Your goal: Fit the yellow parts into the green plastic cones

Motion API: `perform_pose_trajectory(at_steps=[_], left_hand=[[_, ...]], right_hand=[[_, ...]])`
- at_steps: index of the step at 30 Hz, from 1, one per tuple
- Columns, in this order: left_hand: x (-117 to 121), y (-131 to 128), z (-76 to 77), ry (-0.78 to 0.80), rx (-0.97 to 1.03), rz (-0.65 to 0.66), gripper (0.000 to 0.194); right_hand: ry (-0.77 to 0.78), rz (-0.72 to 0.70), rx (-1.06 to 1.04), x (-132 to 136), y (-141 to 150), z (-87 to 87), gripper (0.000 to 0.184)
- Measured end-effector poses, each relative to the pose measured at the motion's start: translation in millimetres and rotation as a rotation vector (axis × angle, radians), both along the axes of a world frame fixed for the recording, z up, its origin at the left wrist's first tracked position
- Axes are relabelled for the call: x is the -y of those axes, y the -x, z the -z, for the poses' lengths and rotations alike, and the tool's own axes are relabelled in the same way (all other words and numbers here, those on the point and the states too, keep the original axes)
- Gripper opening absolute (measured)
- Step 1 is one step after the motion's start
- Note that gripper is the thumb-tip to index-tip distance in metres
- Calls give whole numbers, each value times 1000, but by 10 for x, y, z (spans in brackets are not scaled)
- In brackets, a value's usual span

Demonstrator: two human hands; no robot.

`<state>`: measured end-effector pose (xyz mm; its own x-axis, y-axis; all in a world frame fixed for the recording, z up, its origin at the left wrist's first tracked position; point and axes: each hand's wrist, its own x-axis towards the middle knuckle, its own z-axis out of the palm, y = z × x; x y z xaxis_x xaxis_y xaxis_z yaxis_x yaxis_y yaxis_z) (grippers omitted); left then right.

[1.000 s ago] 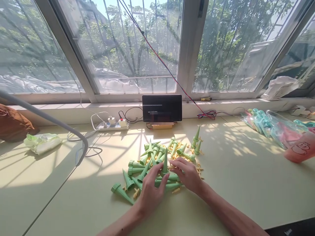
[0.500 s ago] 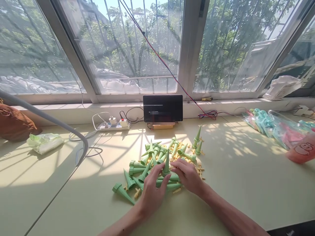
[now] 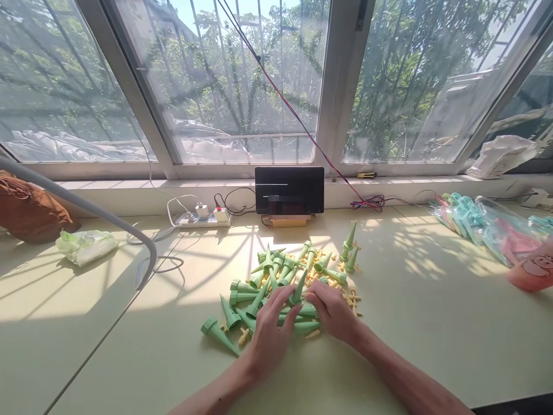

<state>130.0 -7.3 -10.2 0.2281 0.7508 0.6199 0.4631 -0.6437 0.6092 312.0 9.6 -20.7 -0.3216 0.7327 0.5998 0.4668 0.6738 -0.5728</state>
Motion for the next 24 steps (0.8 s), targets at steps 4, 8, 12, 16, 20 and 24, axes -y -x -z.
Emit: perform_pose_trajectory(at_steps=[4,8,12,16,20,24], left_hand=[[-1,-7,-8,-23,-4,-8,28],[-13,-7,-12,-21,-18,-21,26],[-20,0,2,-22,-21,-65,24],[-24,18,45,23,11,-111,25],[-27,32,57,95,64,-116,27],[-24,28,36,129,92,-97,26]], right_hand=[[1,23,-4,-12,4,7,33],[-6,19,-38,-18,6,-10,33],[9,0,-107,-12,0,-46,21],[8,-11,-127,11,-5,-66,15],[22,-66,-125,23,-3,-51,25],[19,-60,-137,7,5,-36,25]])
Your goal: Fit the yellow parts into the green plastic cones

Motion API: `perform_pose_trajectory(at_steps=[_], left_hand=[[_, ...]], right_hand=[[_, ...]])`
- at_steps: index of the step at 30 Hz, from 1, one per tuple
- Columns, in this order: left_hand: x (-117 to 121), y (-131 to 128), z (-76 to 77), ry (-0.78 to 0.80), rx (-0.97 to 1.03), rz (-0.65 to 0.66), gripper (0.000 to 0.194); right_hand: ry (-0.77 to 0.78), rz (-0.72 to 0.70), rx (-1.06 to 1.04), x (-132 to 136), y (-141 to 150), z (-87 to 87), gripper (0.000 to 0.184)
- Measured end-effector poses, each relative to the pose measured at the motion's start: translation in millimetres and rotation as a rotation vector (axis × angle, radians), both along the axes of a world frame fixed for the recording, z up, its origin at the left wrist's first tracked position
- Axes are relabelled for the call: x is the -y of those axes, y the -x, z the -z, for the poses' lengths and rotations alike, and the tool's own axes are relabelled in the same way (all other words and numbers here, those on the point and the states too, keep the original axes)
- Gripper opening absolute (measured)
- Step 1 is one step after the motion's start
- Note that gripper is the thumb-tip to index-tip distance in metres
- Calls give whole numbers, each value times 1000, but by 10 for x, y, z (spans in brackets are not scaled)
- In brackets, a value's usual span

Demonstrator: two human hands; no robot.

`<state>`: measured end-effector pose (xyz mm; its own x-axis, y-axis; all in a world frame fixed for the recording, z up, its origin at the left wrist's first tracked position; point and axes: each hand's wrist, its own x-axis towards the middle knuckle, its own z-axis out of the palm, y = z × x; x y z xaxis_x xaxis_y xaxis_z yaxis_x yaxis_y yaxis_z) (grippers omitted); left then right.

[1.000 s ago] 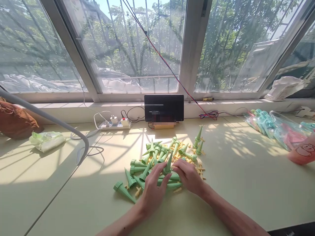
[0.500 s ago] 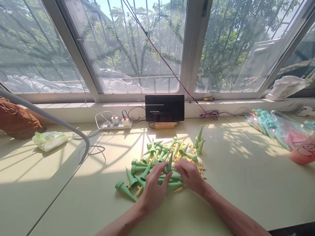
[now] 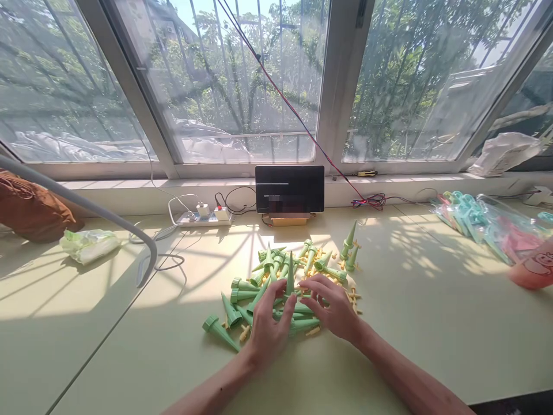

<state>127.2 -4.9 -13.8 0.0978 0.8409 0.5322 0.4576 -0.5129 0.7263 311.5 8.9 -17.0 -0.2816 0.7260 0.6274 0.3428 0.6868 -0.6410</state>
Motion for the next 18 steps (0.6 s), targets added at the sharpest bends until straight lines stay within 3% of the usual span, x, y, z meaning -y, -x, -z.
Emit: perform_pose_trajectory(at_steps=[18], left_hand=[[-4,-41,15,64,49,62,28]], right_hand=[[-51,5,-6,-67,-45,-2,19]])
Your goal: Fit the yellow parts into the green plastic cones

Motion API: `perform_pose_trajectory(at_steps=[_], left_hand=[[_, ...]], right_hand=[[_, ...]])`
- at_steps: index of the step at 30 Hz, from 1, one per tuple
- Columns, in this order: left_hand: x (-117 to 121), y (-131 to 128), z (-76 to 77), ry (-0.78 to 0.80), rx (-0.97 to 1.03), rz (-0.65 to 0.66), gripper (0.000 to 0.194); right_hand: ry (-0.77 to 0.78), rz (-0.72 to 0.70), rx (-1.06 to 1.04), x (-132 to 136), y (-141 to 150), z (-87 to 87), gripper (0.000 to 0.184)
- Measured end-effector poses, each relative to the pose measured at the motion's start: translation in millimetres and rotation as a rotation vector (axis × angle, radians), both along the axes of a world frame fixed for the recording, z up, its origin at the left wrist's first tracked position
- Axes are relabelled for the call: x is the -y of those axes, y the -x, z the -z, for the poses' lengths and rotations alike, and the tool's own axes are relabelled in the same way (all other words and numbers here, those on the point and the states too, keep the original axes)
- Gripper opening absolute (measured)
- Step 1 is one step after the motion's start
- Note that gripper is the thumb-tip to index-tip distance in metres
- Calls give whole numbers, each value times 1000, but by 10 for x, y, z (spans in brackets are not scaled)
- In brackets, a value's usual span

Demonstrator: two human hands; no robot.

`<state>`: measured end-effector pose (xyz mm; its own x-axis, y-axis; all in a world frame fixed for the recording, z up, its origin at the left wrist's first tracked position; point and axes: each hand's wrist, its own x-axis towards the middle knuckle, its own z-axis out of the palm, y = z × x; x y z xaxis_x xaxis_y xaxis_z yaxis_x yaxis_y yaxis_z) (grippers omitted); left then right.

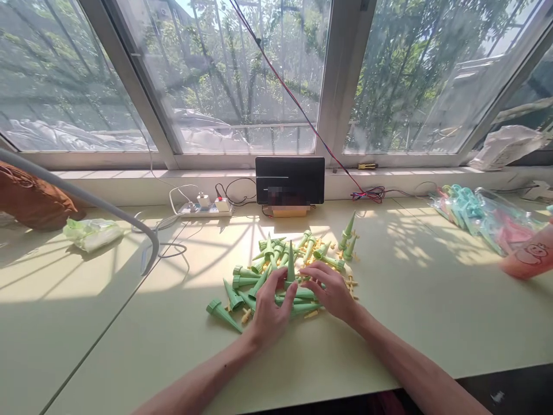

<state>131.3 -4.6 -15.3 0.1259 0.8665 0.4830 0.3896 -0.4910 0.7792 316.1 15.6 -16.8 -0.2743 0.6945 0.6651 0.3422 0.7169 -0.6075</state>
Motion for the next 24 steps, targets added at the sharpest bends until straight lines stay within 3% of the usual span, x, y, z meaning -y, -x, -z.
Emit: perform_pose_trajectory(at_steps=[5,12,17,22,24], left_hand=[[-10,-33,-3,-87,-80,6,28],[-4,-56,-87,-189,-104,90,25],[-13,-56,-88,-196,-103,99,23],[-34,-59,-65,-144,-77,18,21],[-38,-56,-60,-118,-60,5,22]], right_hand=[[-18,4,25,-9,-35,-56,15],[-13,70,78,-7,-39,-51,29],[-24,89,78,-10,-32,-50,30],[27,94,-13,9,-27,-97,8],[32,70,-30,10,-29,-96,17]])
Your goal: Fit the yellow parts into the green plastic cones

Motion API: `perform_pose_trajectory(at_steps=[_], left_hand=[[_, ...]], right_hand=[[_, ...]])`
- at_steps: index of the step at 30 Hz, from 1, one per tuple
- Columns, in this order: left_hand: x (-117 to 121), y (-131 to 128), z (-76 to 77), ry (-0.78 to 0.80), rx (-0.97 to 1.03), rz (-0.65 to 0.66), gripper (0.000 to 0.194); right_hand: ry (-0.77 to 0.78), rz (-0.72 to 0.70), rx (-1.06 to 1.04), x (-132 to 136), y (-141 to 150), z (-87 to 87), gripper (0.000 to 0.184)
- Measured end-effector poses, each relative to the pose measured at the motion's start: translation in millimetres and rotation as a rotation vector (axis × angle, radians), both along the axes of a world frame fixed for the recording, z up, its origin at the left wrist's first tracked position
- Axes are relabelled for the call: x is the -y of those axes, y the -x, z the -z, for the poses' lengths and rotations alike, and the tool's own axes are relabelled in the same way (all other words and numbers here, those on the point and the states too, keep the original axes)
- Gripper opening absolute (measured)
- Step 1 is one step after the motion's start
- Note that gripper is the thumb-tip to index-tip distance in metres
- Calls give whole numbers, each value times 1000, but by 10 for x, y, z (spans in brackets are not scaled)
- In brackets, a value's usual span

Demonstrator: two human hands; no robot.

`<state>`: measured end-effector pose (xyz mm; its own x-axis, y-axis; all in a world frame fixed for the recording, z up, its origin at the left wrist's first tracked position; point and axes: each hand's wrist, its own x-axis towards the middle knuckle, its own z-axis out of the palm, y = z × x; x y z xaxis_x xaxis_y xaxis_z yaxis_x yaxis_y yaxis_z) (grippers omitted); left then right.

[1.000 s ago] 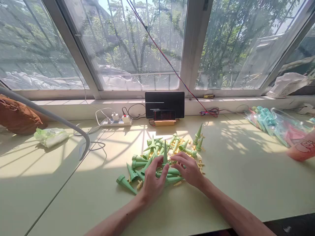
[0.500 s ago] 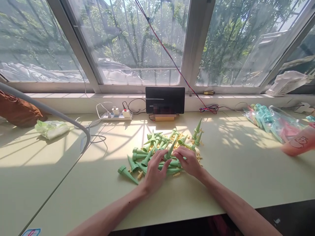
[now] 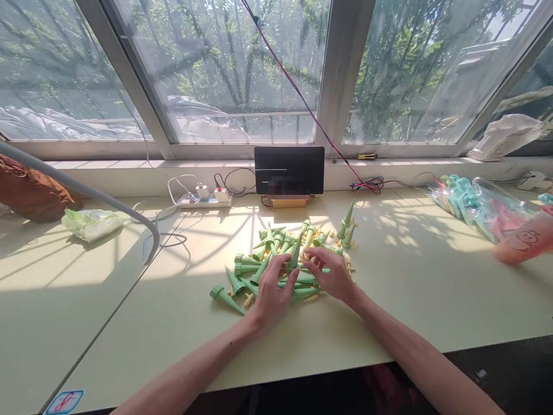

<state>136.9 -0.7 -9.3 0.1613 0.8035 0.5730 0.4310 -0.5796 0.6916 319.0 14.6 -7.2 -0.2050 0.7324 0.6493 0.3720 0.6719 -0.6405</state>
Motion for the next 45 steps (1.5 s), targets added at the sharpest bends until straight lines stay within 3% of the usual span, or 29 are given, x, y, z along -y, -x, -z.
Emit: perform_pose_trajectory(at_steps=[3,8,17,28,39,45], left_hand=[[0,4,5,26,21,2,24],[3,1,13,24,23,4,24],[-19,11,7,24,4,19,24],[-35,27,45,10,-26,38,28],[-43,13,15,-50,-31,95,22],[-10,7,-13,14,-25,32,24]], right_hand=[[-29,-22,31,-7,-1,13,24],[-89,15,65,-8,10,-8,17],[-132,29,86,-26,-4,9,19],[-95,-9,117,-30,3,18,15],[-35,-12,168,-23,-8,57,26],[-5,-9,116,-3,-3,19,20]])
